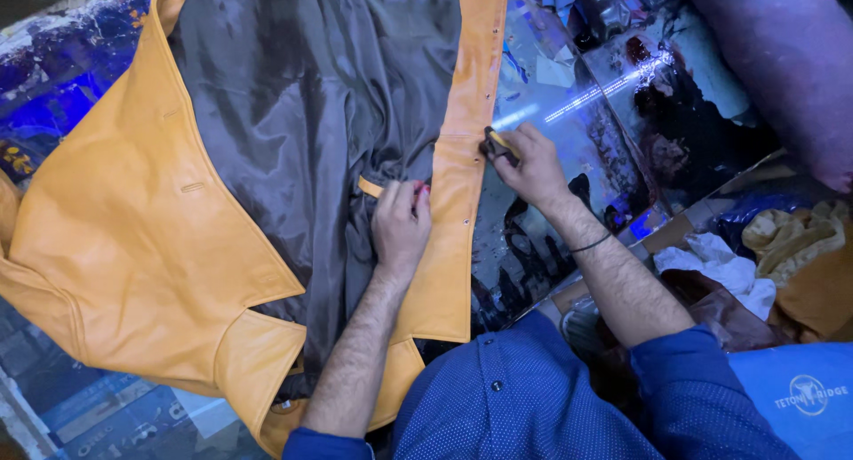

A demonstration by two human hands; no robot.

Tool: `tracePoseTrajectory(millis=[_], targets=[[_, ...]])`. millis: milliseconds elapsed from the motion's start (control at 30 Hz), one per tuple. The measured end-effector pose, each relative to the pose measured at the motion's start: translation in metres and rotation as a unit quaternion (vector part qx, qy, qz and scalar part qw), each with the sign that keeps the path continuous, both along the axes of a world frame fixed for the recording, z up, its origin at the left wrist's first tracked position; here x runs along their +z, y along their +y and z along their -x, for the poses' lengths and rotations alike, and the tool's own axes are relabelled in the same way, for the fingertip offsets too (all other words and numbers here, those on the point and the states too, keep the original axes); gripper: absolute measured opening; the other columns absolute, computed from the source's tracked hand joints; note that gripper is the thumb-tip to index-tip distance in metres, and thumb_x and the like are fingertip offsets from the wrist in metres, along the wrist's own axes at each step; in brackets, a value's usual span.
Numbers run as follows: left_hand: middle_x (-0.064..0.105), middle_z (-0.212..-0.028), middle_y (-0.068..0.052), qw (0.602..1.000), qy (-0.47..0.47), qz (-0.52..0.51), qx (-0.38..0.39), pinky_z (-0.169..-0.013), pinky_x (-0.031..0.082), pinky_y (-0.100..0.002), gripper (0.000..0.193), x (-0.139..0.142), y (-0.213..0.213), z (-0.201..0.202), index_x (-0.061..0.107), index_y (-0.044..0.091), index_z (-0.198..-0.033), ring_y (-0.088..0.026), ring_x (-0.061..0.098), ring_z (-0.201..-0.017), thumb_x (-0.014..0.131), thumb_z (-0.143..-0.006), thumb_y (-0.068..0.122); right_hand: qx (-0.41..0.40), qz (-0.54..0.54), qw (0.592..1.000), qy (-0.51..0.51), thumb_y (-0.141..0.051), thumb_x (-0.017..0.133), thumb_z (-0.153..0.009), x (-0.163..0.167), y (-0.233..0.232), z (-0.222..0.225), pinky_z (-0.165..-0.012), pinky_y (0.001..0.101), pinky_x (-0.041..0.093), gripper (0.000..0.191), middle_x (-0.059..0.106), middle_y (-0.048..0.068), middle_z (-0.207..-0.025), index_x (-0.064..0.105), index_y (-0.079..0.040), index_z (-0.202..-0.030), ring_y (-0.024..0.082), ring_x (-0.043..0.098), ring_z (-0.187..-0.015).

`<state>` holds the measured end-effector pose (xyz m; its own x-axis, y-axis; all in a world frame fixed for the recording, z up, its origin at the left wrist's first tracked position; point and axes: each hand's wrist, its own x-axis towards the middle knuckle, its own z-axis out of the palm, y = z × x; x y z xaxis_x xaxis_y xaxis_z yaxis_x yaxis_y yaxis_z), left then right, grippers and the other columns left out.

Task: The person retrieves a tan leather jacket from a pile of garments and lays it on a workbench. They then use a small black sponge to wipe the jacket's surface, including the collar, front panels, and interior lining, repeatedly rubbing the material.

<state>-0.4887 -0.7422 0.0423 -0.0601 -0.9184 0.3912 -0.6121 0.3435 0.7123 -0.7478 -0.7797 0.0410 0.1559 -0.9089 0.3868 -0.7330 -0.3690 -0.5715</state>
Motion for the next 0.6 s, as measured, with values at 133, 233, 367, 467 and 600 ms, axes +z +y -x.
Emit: tracePoseTrajectory(millis=[133, 233, 367, 467, 600], targets=[[0.066, -0.100, -0.015, 0.998, -0.049, -0.048, 0.011, -0.084, 0.049, -0.047, 0.023, -0.007, 0.024, 0.000, 0.068, 0.005, -0.107, -0.036, 0.062, -0.097, 0.076, -0.091, 0.018, 0.017, 0.015, 1.000, -0.002, -0.010, 0.079, -0.087, 0.006, 0.004, -0.009, -0.072, 0.0411, 0.053, 0.028, 0.063, 0.015, -0.090, 0.070, 0.001, -0.111, 0.033, 0.065, -0.082], [0.066, -0.103, -0.017, 0.998, -0.029, -0.017, 0.050, -0.088, 0.048, -0.047, 0.030, -0.011, 0.027, -0.003, 0.068, 0.003, -0.113, -0.037, 0.059, -0.100, 0.077, -0.088, 0.016, -0.067, 0.016, 0.997, -0.046, -0.012, 0.079, -0.092, 0.010, 0.018, -0.018, -0.069, 0.0383, 0.051, 0.026, 0.063, 0.014, -0.089, 0.071, 0.001, -0.113, 0.029, 0.064, -0.078], [0.069, -0.109, -0.017, 0.997, 0.032, 0.004, 0.067, -0.091, 0.049, -0.044, 0.043, -0.014, 0.016, -0.001, 0.066, 0.001, -0.120, -0.036, 0.063, -0.104, 0.081, -0.083, 0.017, -0.017, -0.038, 0.992, -0.123, -0.015, 0.079, -0.090, 0.003, 0.043, -0.031, -0.064, 0.0344, 0.049, 0.030, 0.063, 0.011, -0.086, 0.071, 0.000, -0.115, 0.023, 0.063, -0.073], [0.073, -0.100, -0.013, 0.994, 0.076, -0.062, 0.058, -0.083, 0.055, -0.038, 0.040, -0.022, -0.001, 0.001, 0.069, 0.002, -0.118, -0.029, 0.071, -0.091, 0.082, -0.082, 0.015, 0.030, -0.056, 0.992, -0.110, -0.016, 0.080, -0.089, -0.005, 0.051, -0.039, -0.065, 0.0350, 0.050, 0.033, 0.063, 0.011, -0.088, 0.068, 0.001, -0.115, 0.023, 0.063, -0.074], [0.074, -0.097, -0.010, 0.991, 0.131, -0.011, 0.016, -0.067, 0.058, -0.028, 0.023, -0.041, -0.022, -0.009, 0.070, 0.001, -0.112, -0.018, 0.075, -0.078, 0.077, -0.091, 0.005, -0.006, -0.038, 0.996, -0.074, -0.012, 0.078, -0.089, -0.017, 0.049, -0.051, -0.068, 0.0362, 0.054, 0.031, 0.064, 0.013, -0.093, 0.068, 0.000, -0.116, 0.027, 0.066, -0.078]])
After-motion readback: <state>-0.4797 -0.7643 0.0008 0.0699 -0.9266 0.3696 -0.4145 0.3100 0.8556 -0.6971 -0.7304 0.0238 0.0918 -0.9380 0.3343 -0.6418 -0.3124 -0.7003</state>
